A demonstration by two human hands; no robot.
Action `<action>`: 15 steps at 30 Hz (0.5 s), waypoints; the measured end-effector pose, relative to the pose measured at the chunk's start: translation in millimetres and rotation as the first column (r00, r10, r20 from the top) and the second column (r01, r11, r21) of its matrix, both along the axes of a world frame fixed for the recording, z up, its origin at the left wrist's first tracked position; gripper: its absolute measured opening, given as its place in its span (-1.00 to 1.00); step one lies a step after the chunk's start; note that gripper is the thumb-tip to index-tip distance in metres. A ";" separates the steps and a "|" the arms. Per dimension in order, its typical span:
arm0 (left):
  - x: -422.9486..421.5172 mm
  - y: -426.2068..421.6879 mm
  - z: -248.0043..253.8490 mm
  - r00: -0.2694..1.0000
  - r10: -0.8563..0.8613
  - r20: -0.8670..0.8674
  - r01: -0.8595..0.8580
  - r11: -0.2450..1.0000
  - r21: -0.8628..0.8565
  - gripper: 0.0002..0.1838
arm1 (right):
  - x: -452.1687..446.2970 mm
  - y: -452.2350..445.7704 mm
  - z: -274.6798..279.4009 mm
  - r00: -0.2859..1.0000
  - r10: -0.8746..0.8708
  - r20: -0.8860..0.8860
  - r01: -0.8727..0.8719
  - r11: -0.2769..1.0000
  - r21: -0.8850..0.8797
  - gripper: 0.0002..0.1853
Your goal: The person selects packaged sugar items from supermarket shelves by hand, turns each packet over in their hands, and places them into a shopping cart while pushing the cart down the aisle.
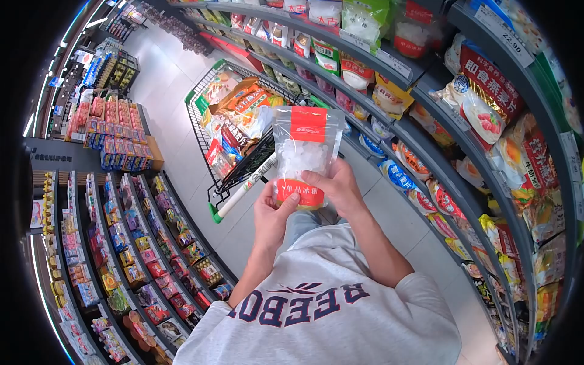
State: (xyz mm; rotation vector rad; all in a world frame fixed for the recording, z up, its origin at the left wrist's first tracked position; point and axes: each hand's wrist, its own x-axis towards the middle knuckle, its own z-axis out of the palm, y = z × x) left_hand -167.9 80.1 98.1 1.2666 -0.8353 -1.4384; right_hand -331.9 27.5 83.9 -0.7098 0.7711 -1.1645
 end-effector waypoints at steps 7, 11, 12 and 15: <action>1.7 6.3 -6.1 1.000 0.006 -0.003 -0.006 1.000 0.014 -0.50 | 0.1 2.7 -7.0 0.997 0.002 -0.081 0.002 0.999 0.049 -0.55; 1.3 9.8 -0.2 0.999 -0.020 0.026 0.019 0.998 0.060 -0.47 | -0.9 7.0 -11.2 0.996 0.011 -0.093 -0.006 0.998 0.056 -0.53; 1.3 10.4 -1.6 0.999 -0.030 0.043 0.027 0.998 0.064 -0.49 | -2.0 7.9 -10.6 0.994 0.022 -0.111 -0.016 0.998 0.057 -0.53; -0.1 12.5 -4.9 0.997 -0.036 0.075 0.031 0.998 0.061 -0.53 | -3.1 12.0 -16.0 0.988 0.079 -0.135 -0.065 0.992 0.105 -0.51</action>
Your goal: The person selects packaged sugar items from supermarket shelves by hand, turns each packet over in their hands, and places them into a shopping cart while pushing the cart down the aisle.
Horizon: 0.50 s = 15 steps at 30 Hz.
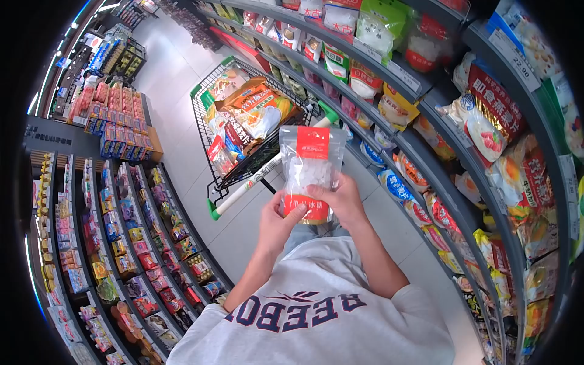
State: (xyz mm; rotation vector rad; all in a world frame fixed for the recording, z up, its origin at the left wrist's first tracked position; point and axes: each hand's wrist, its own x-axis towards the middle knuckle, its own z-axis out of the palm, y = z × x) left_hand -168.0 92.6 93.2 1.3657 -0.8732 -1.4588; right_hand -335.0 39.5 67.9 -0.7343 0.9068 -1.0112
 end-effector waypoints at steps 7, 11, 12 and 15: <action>0.2 -0.5 -11.6 1.000 0.016 0.021 -0.015 1.000 -0.021 -0.59 | -3.2 9.1 -3.2 0.995 0.045 -0.084 -0.048 0.998 -0.027 -0.47; -0.3 -12.5 -21.4 0.998 0.020 -0.059 -0.017 0.998 0.055 -0.59 | -10.1 13.1 -14.5 0.994 0.046 -0.094 -0.042 0.998 0.040 -0.55; 0.1 -16.5 -18.9 0.997 -0.024 -0.071 0.031 0.995 0.099 -0.55 | -8.7 12.7 -13.0 0.994 0.003 -0.108 0.001 1.000 0.031 -0.61; 0.8 -24.2 -17.4 0.992 -0.091 -0.092 0.102 0.987 0.123 -0.54 | -8.8 13.5 -21.6 0.970 -0.045 -0.241 0.049 0.999 0.008 -0.64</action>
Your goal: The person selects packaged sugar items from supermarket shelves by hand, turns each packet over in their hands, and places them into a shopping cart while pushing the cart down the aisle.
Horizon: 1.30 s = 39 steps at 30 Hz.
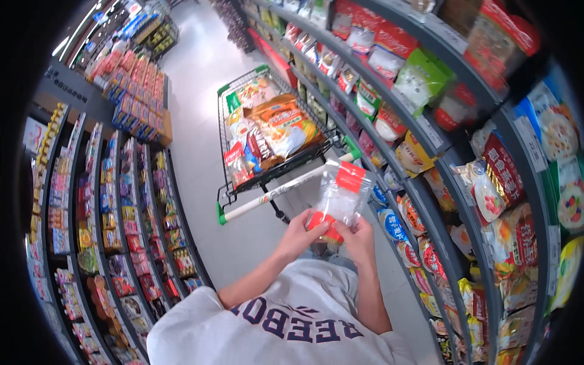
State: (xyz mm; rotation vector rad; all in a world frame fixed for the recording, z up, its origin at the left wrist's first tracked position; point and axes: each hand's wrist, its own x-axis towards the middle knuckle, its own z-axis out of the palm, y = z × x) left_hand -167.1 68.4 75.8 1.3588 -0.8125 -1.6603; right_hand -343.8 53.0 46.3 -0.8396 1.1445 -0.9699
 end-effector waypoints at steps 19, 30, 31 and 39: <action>138.5 -56.4 -33.3 0.868 0.482 -0.118 -0.496 0.844 -0.204 -0.35 | 155.4 -139.6 3.1 0.917 0.396 0.055 -0.395 0.918 -0.034 -0.32; 237.1 -45.1 -76.7 0.583 0.668 0.461 -0.617 0.734 -0.283 -0.51 | 281.3 -242.2 -56.8 0.803 0.562 -0.198 -0.545 0.827 0.136 -0.17; 239.9 -43.2 -79.5 0.555 0.670 0.493 -0.621 0.728 -0.290 -0.52 | 285.8 -242.5 -66.1 0.818 0.560 -0.133 -0.550 0.828 0.108 -0.14; 262.6 -57.8 -104.0 0.440 0.528 0.726 -0.395 0.840 -0.371 -0.53 | 296.4 -252.2 -127.2 0.336 0.586 -0.737 -0.812 0.577 0.088 -0.15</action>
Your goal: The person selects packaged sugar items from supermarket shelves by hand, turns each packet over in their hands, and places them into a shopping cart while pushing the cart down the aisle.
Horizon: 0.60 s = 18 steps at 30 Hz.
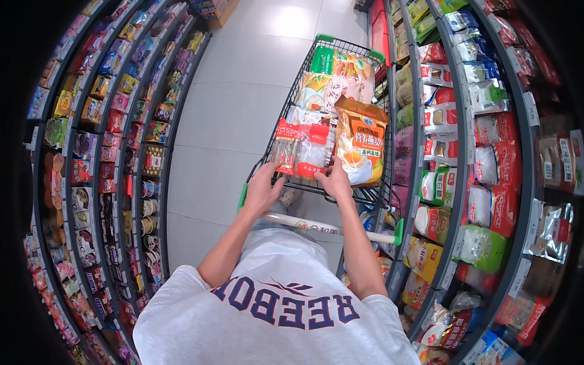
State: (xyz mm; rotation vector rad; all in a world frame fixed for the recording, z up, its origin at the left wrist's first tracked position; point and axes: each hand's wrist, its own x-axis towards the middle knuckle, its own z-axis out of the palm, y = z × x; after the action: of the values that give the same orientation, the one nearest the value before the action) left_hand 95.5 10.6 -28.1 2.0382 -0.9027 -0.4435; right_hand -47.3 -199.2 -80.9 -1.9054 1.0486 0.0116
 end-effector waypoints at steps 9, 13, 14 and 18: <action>26.8 -94.9 -46.8 0.884 -0.403 0.235 0.359 0.909 0.209 -0.34 | 34.8 13.2 -8.8 0.936 0.351 -0.037 -0.336 0.856 -0.393 -0.34; 37.0 -126.4 -63.3 0.784 -0.509 0.355 0.433 0.859 0.273 -0.27 | 31.5 9.9 -11.9 0.937 0.337 0.096 -0.302 0.916 -0.264 -0.30; 40.6 -129.2 -79.4 0.747 -0.543 0.385 0.442 0.837 0.323 -0.26 | 27.9 7.0 -18.9 0.932 0.362 -0.020 -0.359 0.913 -0.195 -0.21; 55.9 -137.5 -122.4 0.702 -0.644 0.304 0.563 0.763 0.317 -0.16 | 32.2 14.0 -8.4 0.958 0.286 -0.037 -0.288 0.954 -0.088 -0.51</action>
State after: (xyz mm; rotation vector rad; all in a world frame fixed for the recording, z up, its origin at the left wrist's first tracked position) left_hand 151.4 -126.9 -150.5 2.0014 -1.8862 -0.4904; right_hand -15.1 -185.2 -89.3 -2.1328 0.7906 0.1541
